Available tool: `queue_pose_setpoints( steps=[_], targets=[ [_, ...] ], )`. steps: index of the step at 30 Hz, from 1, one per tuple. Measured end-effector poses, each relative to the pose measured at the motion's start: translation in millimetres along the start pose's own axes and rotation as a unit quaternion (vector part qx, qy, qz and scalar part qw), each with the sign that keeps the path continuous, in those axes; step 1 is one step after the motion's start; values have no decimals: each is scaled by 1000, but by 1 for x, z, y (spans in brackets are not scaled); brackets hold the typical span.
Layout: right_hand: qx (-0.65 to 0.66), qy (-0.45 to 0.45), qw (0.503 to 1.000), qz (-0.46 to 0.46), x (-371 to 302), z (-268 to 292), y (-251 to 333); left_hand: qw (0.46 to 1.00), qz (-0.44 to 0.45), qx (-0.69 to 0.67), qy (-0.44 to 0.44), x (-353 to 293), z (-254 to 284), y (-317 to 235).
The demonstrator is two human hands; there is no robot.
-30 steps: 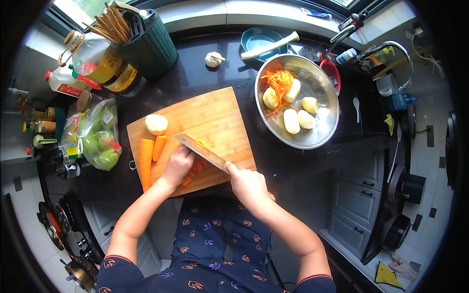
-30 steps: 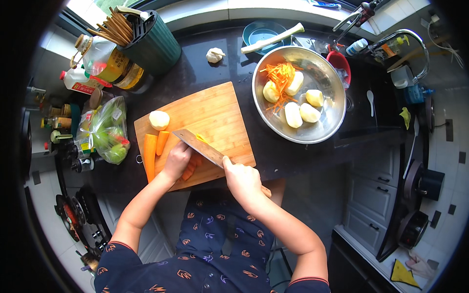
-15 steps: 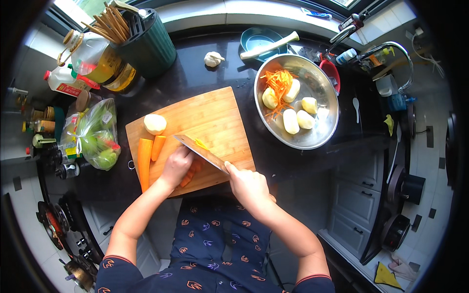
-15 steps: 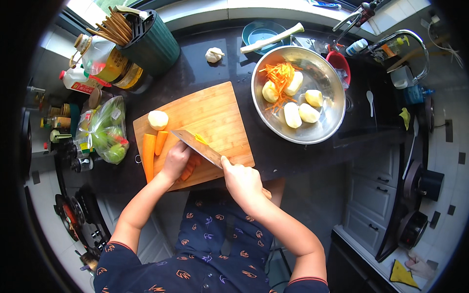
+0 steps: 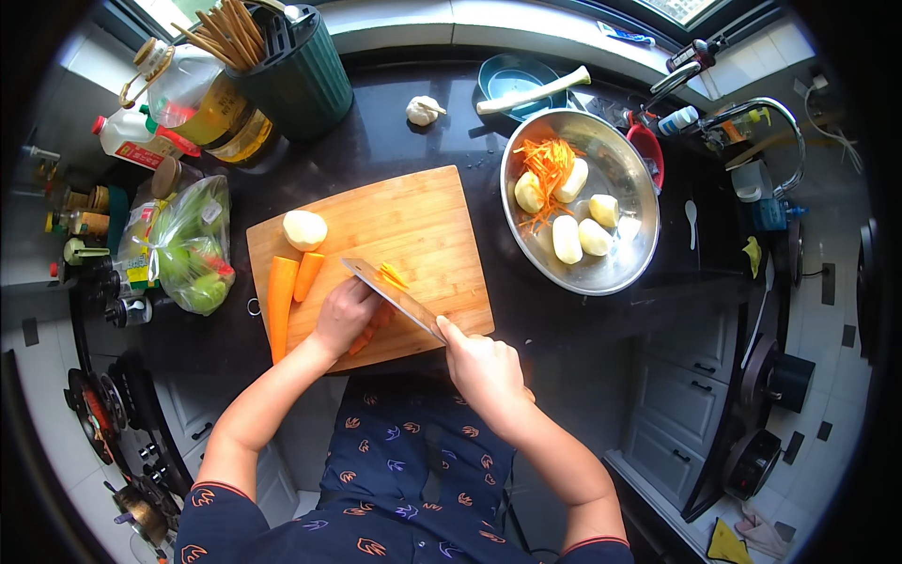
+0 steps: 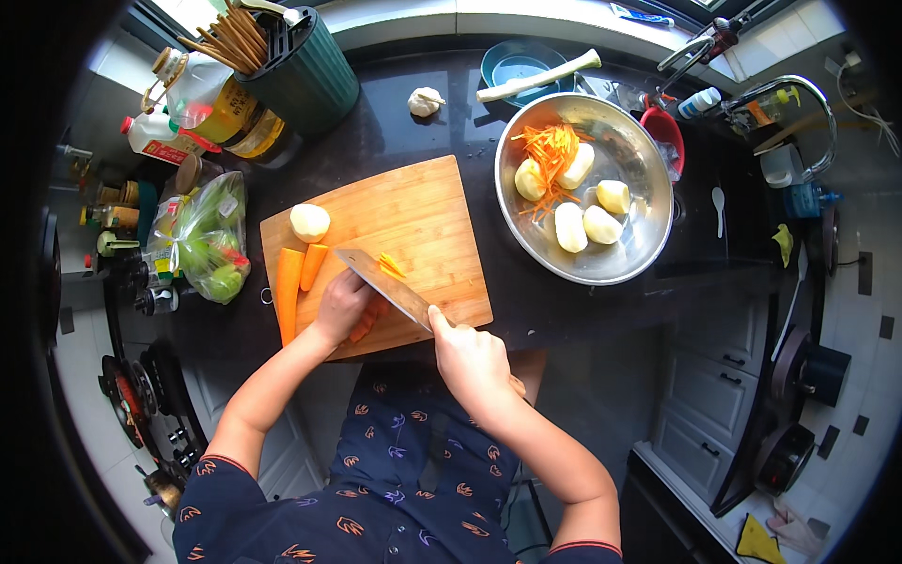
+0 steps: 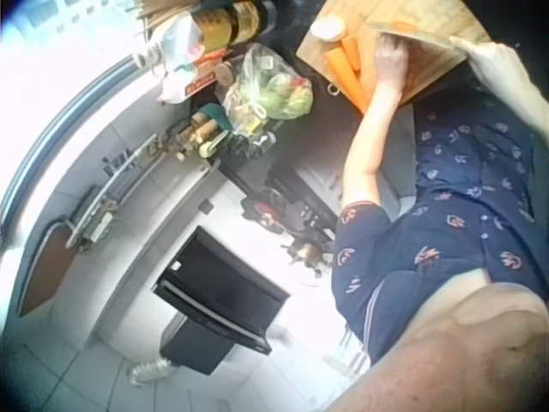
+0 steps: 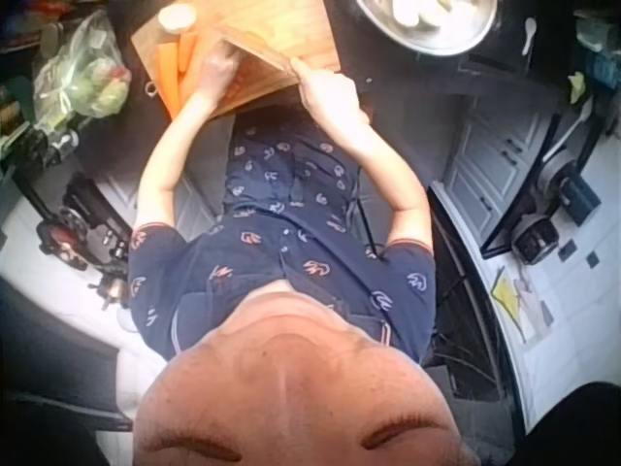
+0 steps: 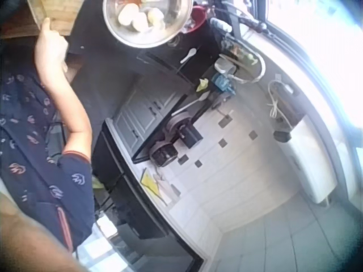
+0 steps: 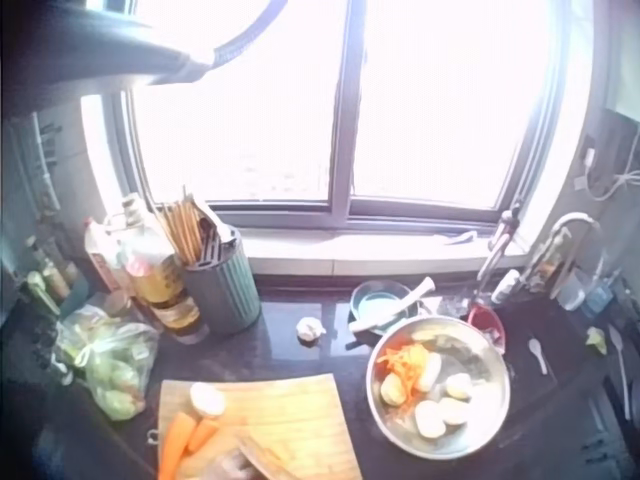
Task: The person slices a carrot into thin strips on a wooden cutting board using a large knife. The person holds the carrot with their left hand and uses the knife in their right hand to cut the vegetable into uniform julienne pieces. A metal bowl containing peeled potatoes and previously cut carrots is visible nearby.
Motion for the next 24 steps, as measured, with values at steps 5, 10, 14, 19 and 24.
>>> queue_pose_setpoints(
  steps=[5,10,14,19,24],
  targets=[
    [-26,-8,1000,-4,5,-19,-6,999,29,-23,6,0,0,2],
    [-60,-23,998,25,8,-13,3,999,25,-22,5,2,3,1],
    [-43,-27,998,33,0,4,7,991,95,-94,6,-9,-7,17],
    [-15,-20,1000,12,4,-12,-7,1000,16,-23,-2,5,4,-2],
    [4,-46,999,17,-1,-1,-1,999,23,-21,-24,-7,-2,5]
  ],
)
Point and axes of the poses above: each hand's wrist, its own x-axis towards the middle knuckle, its own z-axis out of the back of the hand, y = z × x, the point moved 9 cm from there along x, towards the middle knuckle, and after that the axes turned 4 degrees about -x, right-handed, at the moved point
